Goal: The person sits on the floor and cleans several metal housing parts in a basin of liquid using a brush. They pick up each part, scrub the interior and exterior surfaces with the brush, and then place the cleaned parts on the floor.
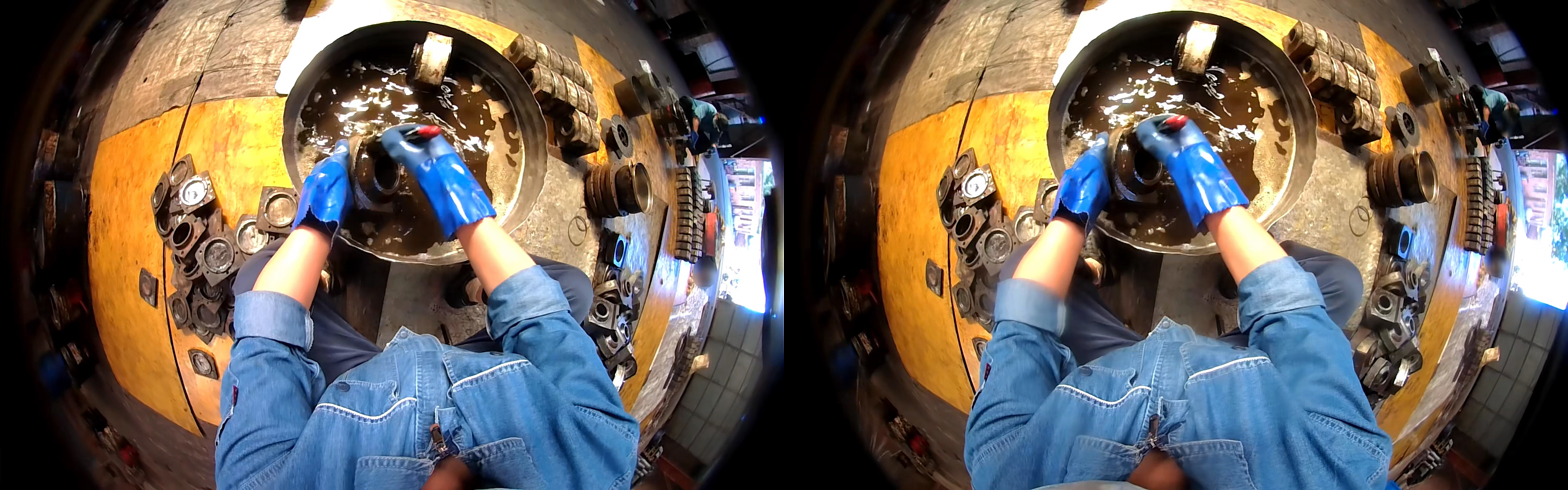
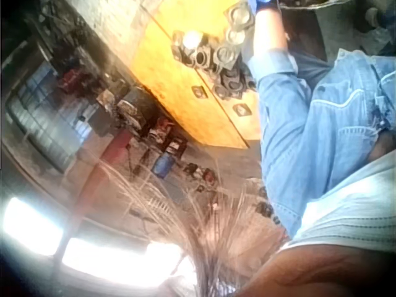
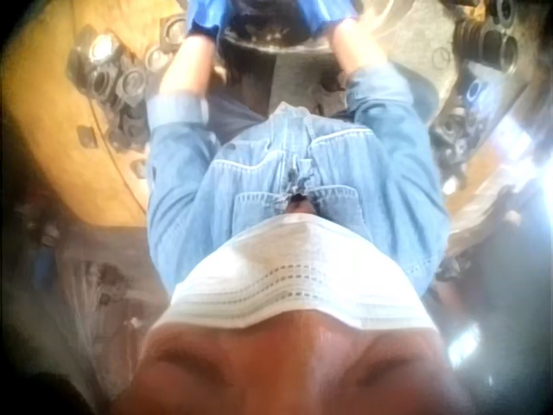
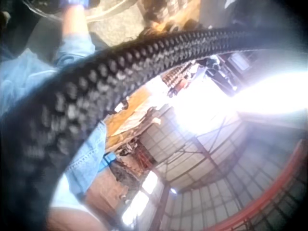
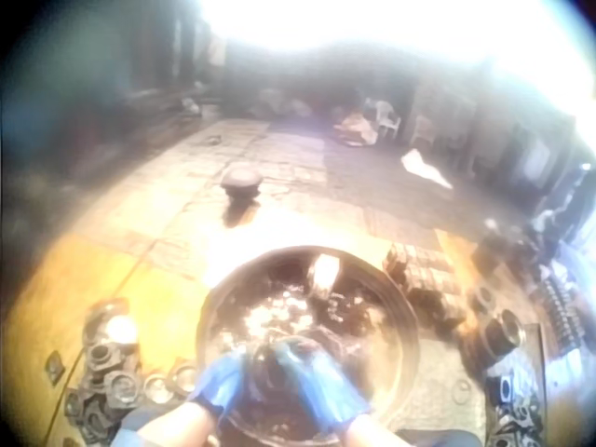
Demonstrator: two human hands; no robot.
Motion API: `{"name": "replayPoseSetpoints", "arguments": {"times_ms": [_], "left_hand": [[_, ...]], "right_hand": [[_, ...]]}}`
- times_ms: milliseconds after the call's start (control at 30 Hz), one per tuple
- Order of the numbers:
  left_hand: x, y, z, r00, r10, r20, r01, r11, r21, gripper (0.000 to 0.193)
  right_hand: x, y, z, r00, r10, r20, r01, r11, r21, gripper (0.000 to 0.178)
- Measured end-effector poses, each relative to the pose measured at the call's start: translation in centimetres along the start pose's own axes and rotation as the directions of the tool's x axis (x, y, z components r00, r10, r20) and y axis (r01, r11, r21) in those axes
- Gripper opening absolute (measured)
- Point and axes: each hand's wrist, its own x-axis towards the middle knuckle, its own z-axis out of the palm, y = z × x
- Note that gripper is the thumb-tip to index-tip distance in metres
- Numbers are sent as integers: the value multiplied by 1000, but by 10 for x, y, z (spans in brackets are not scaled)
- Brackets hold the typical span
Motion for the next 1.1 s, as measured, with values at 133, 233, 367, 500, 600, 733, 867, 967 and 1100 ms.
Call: {"name": "replayPoseSetpoints", "arguments": {"times_ms": [133, 233, 367, 500, 600, 733, 867, 967, 1100], "left_hand": [[-3, 9, -11, 996, -81, 46, 72, 983, 171, 61], [-1, -13, -3, 996, 87, -14, -87, 996, 27, 69], [-9, 13, -6, 993, -119, 1, 118, 983, -141, 68], [-10, 14, 1, 995, -94, -27, 84, 967, -242, 61], [-6, 10, 4, 997, -80, -18, 72, 956, -286, 59], [-6, 22, 1, 974, -184, 131, 217, 923, -318, 56], [4, 0, 3, 967, -202, 152, 252, 825, -505, 54], [12, -3, 14, 967, -193, 168, 253, 816, -520, 54], [16, -8, 14, 973, -180, 143, 228, 847, -480, 53]], "right_hand": [[3, 34, 8, 898, -299, 324, 384, 892, -240, 10], [-29, 30, 10, 672, -594, 442, 732, 623, -276, 9], [-52, 21, -8, 614, -592, 522, 782, 548, -298, 7], [-32, 44, -47, 624, -89, 776, 685, 541, -488, 6], [-28, 59, -60, 660, -300, 689, 733, 460, -502, 5], [-8, 29, -52, 587, -471, 659, 808, 285, -515, 12], [13, -15, -21, 755, -86, 650, 591, 517, -619, 27], [31, 18, -52, 499, -433, 751, 858, 126, -498, 25], [14, 26, -25, 964, -51, 262, 250, 513, -821, 28]]}}
